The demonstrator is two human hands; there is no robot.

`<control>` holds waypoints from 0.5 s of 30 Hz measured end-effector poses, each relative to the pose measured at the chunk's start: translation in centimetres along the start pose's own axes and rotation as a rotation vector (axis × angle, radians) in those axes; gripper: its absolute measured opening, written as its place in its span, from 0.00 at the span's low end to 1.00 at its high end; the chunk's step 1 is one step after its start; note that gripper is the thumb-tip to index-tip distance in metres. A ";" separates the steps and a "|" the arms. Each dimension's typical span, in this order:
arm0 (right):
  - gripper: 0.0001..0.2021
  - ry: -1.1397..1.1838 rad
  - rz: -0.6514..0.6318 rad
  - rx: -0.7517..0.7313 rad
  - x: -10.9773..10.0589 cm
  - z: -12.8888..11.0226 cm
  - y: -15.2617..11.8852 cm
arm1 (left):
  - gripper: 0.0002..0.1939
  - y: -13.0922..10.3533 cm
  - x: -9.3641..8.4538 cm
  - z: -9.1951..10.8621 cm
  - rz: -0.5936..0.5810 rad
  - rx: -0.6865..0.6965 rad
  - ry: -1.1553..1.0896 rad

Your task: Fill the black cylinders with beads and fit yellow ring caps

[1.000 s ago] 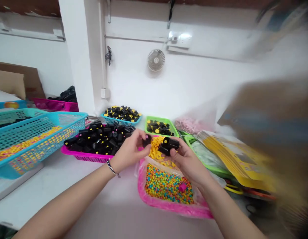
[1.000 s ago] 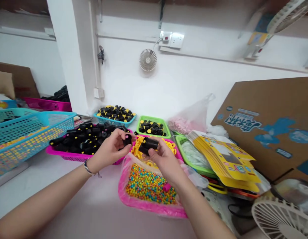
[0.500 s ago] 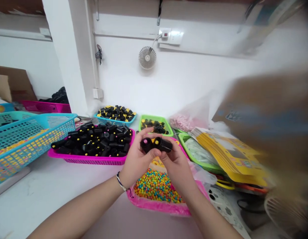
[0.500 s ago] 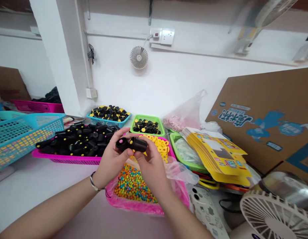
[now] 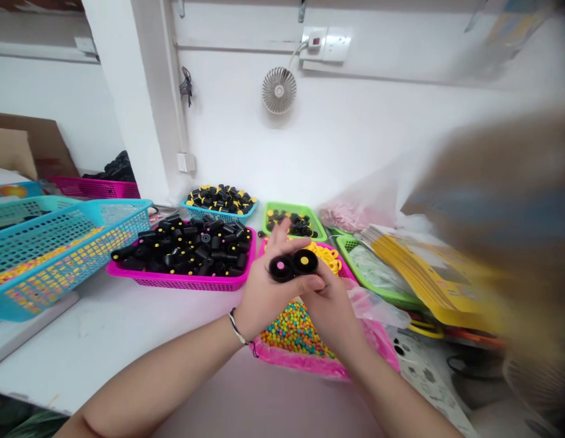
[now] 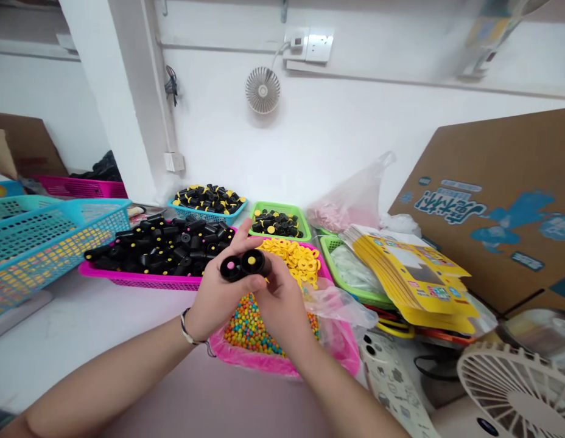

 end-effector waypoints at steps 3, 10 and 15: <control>0.15 -0.084 0.003 -0.052 -0.1 -0.1 0.0 | 0.22 0.4 -0.2 0.5 -0.060 0.000 0.079; 0.22 -0.068 -0.073 -0.019 -1.8 0.7 0.5 | 0.25 1.6 -2.5 2.7 -0.168 -0.001 0.299; 0.17 -0.266 0.033 -0.090 -5.1 -0.8 1.3 | 0.20 1.9 -3.5 3.1 -0.327 -0.016 0.484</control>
Point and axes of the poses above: each hand's wrist, its own y-axis towards the middle knuckle, its own x-axis out of the palm, z = x × y, the point moved 3 cm from there along y, towards the middle knuckle, and after that the axes turned 3 degrees about y, right-handed, at the moved point
